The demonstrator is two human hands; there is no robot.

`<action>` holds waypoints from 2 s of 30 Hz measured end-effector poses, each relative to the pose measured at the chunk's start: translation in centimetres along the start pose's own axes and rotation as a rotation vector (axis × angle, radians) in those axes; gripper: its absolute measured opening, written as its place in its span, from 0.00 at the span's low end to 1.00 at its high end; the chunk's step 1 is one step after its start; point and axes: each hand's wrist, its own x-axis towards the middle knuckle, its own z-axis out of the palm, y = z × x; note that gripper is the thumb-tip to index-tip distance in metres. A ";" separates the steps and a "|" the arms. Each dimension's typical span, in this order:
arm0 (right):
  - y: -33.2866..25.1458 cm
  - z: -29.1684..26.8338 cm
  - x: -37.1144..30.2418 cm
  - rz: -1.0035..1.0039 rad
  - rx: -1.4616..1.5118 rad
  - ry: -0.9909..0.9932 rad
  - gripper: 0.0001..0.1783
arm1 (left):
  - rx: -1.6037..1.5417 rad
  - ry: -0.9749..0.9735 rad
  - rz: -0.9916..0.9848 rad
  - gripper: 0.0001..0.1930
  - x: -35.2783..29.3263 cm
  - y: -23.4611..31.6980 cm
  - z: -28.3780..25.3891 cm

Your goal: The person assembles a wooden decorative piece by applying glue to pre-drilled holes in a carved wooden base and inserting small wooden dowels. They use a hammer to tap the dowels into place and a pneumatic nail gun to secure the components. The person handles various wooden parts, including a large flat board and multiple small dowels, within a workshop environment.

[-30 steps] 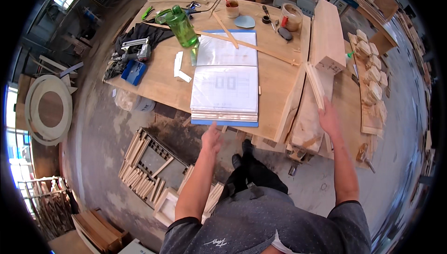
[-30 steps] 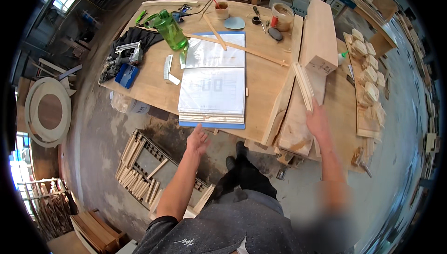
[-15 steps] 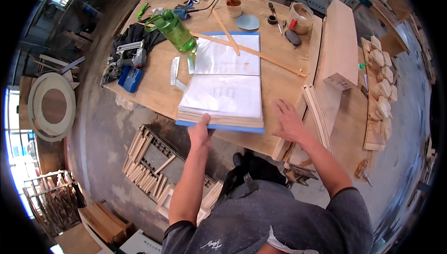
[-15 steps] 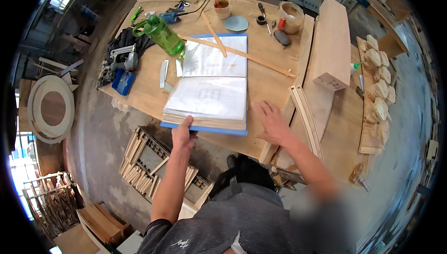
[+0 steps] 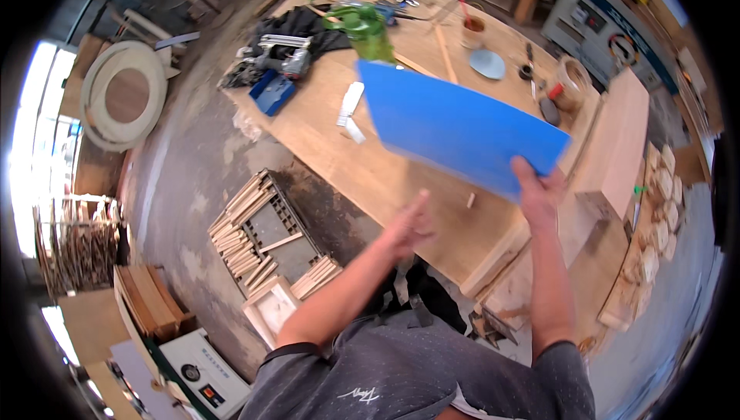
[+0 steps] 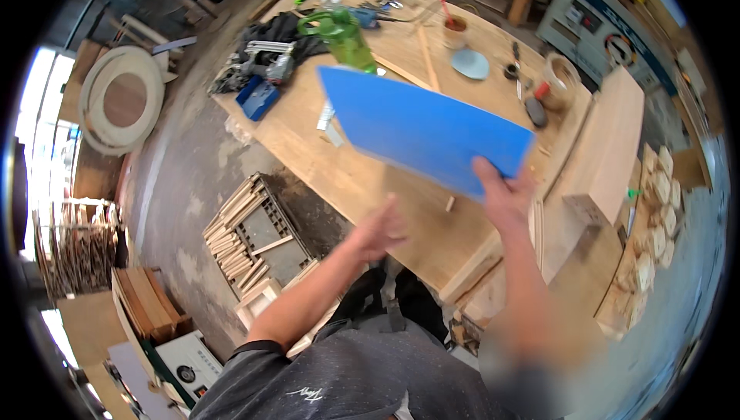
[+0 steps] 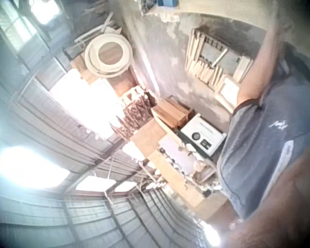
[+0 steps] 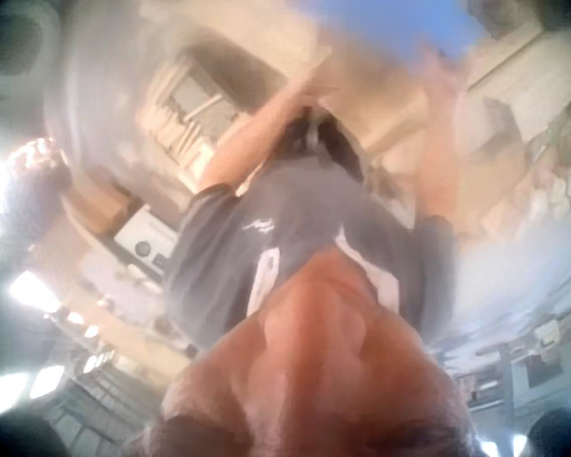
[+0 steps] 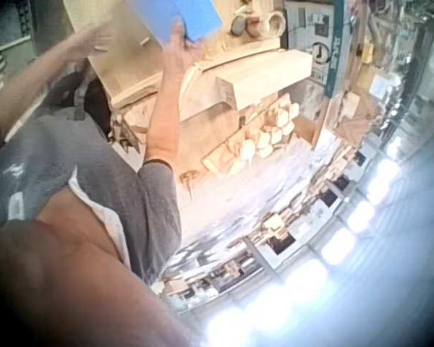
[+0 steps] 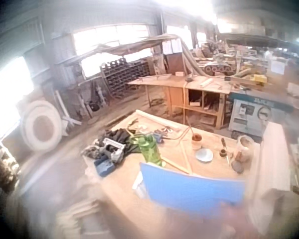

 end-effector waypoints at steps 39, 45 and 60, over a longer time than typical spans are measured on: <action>4.9 35.5 -3.4 0.925 0.350 -0.184 0.14 | 0.206 -0.135 0.468 0.37 4.9 38.7 -31.8; 7.7 31.9 -7.3 1.007 0.229 -0.082 0.13 | 0.764 -0.034 0.416 0.26 12.2 44.7 -31.1; 8.5 28.5 -13.2 1.128 0.057 0.176 0.08 | 2.467 0.312 1.139 0.18 21.1 56.3 -31.1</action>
